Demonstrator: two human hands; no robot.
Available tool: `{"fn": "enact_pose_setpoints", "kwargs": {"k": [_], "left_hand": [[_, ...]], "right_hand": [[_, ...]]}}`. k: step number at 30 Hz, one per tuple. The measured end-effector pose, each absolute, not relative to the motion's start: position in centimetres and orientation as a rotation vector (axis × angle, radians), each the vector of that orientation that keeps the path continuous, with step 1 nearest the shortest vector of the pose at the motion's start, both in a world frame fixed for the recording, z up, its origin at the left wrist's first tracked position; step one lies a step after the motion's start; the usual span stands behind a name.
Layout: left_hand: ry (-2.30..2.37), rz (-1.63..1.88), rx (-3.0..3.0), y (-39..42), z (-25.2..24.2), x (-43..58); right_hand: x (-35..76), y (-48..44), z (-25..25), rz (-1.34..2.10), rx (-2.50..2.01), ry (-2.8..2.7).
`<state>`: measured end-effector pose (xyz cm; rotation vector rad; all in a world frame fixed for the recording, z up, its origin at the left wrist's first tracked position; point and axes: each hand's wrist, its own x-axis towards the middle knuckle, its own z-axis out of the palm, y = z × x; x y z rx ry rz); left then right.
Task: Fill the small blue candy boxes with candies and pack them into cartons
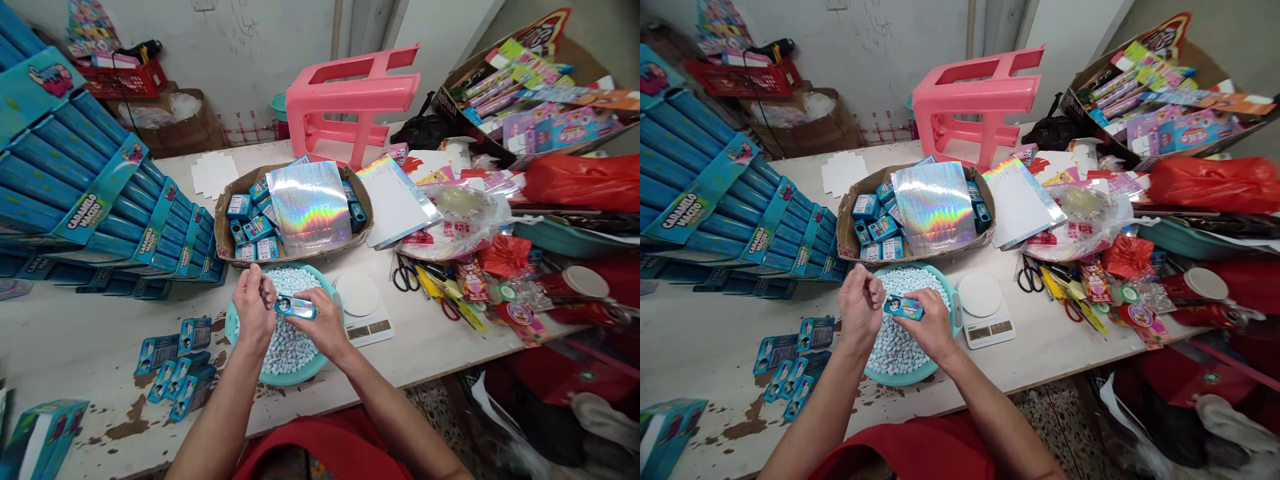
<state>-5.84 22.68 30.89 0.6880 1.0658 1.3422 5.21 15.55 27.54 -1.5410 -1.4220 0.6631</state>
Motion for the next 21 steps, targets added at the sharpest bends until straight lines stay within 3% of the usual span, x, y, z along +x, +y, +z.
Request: {"fn": "enact_pose_setpoints", "kwargs": {"k": [8,12,16,21], "left_hand": [[1.311,0.776,1.472,21.6,28.0,-7.8],[1.369,0.921,1.313,21.0,28.2,-7.6],[1.103,1.179,0.916,20.8,29.8,-6.2],[1.041,1.393,0.865,20.0,30.0,-4.3]], "right_hand": [[6.7,15.2,27.6,0.682,-1.562,-1.36],[7.1,15.1,27.8,0.68,-1.566,-1.362],[7.0,15.0,27.9,0.666,-1.568,-1.39],[6.3,15.0,28.2,0.647,-1.556,-1.429]]}}
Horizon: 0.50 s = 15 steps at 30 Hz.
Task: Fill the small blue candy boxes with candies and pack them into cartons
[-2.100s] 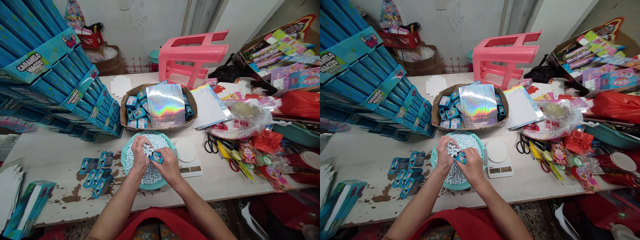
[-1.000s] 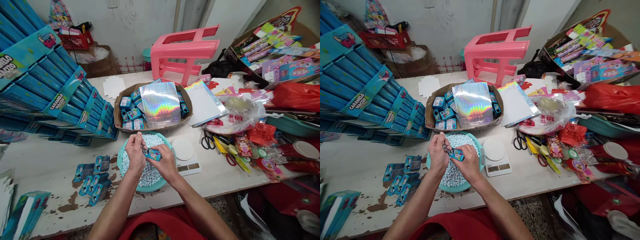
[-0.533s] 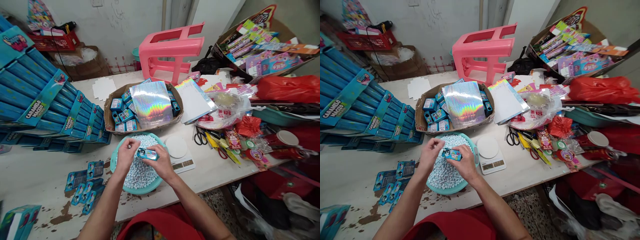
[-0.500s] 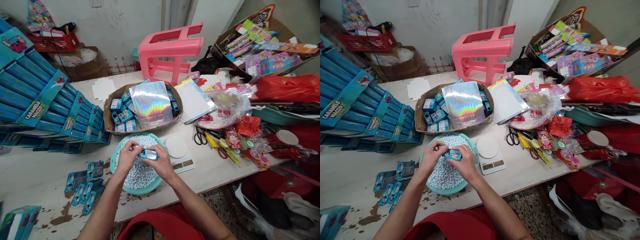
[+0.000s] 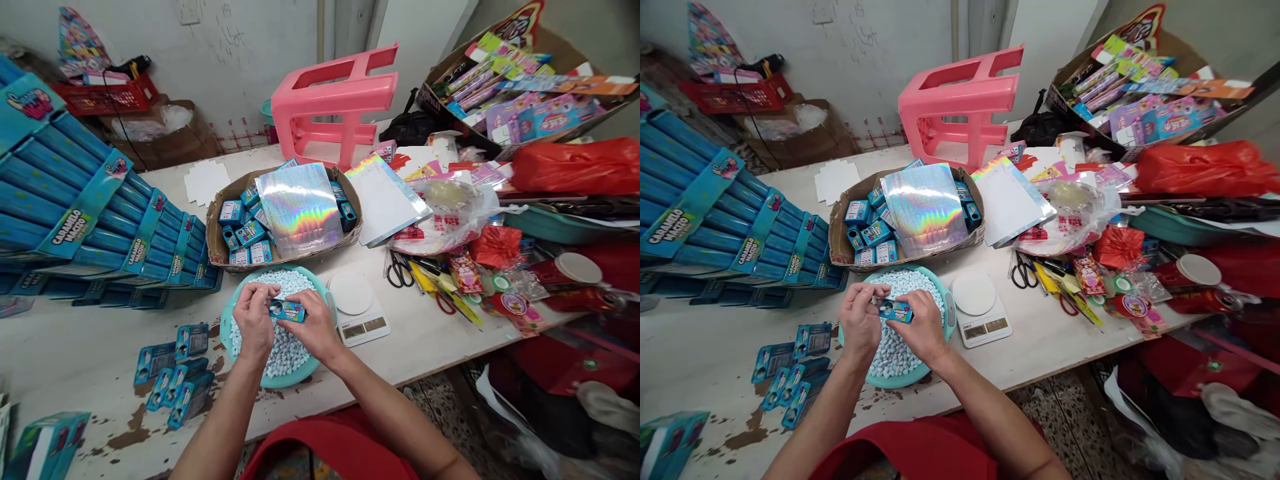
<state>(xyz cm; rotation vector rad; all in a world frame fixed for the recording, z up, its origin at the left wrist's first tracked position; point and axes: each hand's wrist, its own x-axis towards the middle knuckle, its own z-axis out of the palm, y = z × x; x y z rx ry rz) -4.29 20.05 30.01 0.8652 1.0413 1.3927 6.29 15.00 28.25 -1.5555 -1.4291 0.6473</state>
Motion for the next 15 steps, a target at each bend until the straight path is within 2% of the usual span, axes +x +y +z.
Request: {"fn": "enact_pose_setpoints", "kwargs": {"k": [15], "left_hand": [[0.962,1.345,1.039,18.6,30.0,-3.8]], "right_hand": [[5.9,15.1,28.1,0.696,-1.593,-1.394]]}}
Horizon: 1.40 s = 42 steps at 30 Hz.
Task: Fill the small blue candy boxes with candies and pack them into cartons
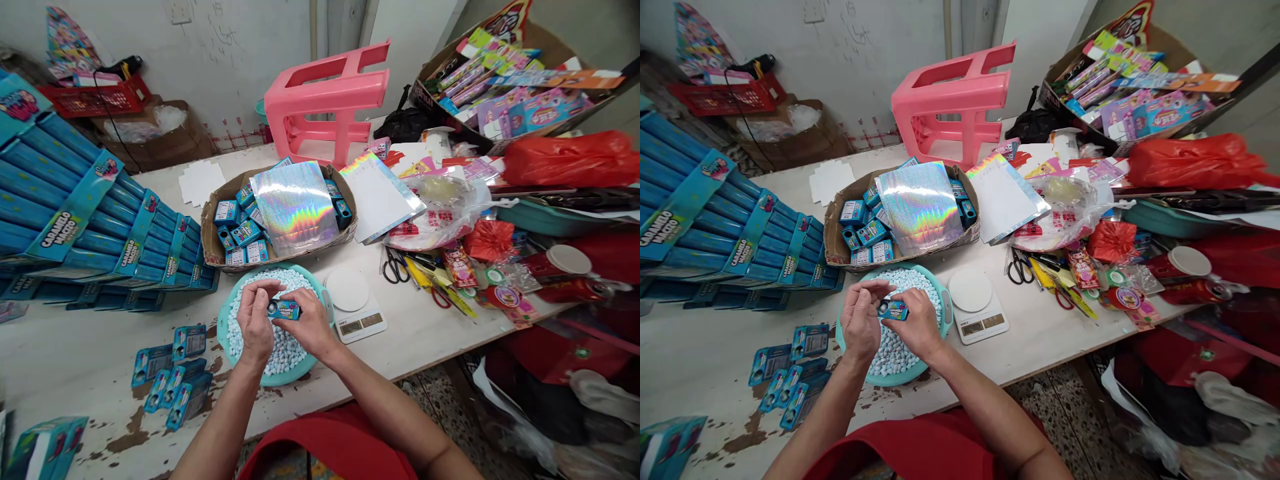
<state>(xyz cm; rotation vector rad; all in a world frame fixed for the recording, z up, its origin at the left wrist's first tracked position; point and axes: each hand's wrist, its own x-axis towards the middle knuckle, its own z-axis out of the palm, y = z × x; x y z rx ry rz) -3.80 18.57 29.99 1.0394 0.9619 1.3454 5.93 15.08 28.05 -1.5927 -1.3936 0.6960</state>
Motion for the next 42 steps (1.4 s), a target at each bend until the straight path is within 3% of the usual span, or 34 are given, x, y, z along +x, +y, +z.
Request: {"fn": "enact_pose_setpoints", "kwargs": {"k": [9,16,22,28,35,42], "left_hand": [[1.135,1.492,0.97,20.3,29.7,-5.3],[1.554,1.135,1.137,20.0,24.1,-8.8],[1.593,0.656,2.032,18.4,19.3,-7.8],[1.697,0.469,2.427,18.6,18.1,-6.1],[1.565,0.542,2.454,20.2,17.7,-6.0],[1.598,0.9,1.774,20.7,19.4,-6.2]], "right_hand": [[11.5,13.1,28.9,0.739,-1.422,-1.241],[21.6,13.5,24.3,0.482,-1.793,-1.169],[23.0,14.0,18.8,0.531,-1.88,-1.188],[23.7,11.9,18.6,0.542,-1.839,-1.109],[27.7,6.8,17.9,0.5,-1.941,-0.78],[28.6,3.9,16.5,0.491,-2.008,-0.702]]}}
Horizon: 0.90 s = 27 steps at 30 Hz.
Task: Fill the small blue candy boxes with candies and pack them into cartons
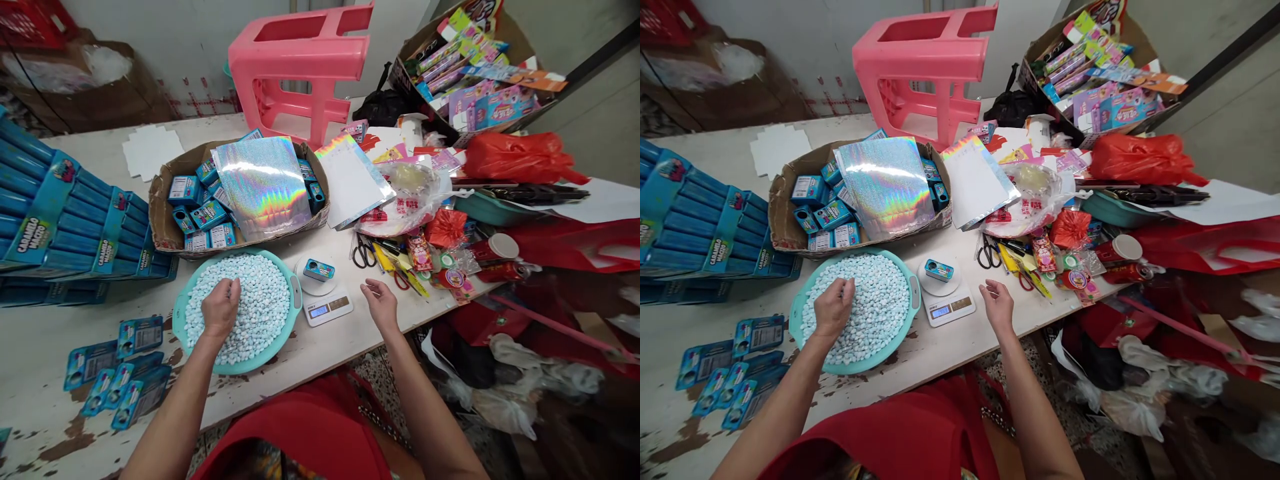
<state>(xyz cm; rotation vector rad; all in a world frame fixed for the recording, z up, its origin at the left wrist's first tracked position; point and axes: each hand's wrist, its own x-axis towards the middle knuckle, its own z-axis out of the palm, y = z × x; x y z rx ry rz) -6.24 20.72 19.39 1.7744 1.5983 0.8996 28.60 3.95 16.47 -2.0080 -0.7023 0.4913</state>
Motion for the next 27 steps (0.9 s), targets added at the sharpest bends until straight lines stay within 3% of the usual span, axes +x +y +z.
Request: {"fn": "enact_pose_setpoints", "kwargs": {"k": [4,12,16,20,23,27], "left_hand": [[1.448,1.094,0.923,21.7,21.7,-6.8],[1.052,0.991,0.131,22.5,23.2,-7.7],[1.026,0.956,0.04,21.9,24.0,-6.9],[0.984,0.984,0.154,21.2,27.1,-5.9],[0.958,1.093,0.318,20.6,30.1,-4.7],[0.998,1.284,0.569,19.7,31.6,-2.7]], "right_hand": [[27.8,5.1,16.8,0.516,-1.991,-0.726],[23.2,11.7,17.1,0.559,-1.866,-1.043],[21.5,12.9,19.3,0.519,-1.849,-1.073],[18.9,12.2,24.6,0.395,-1.711,-1.18],[15.6,12.0,27.7,0.503,-1.559,-1.425],[11.2,12.3,28.3,0.605,-1.464,-1.588]]}}
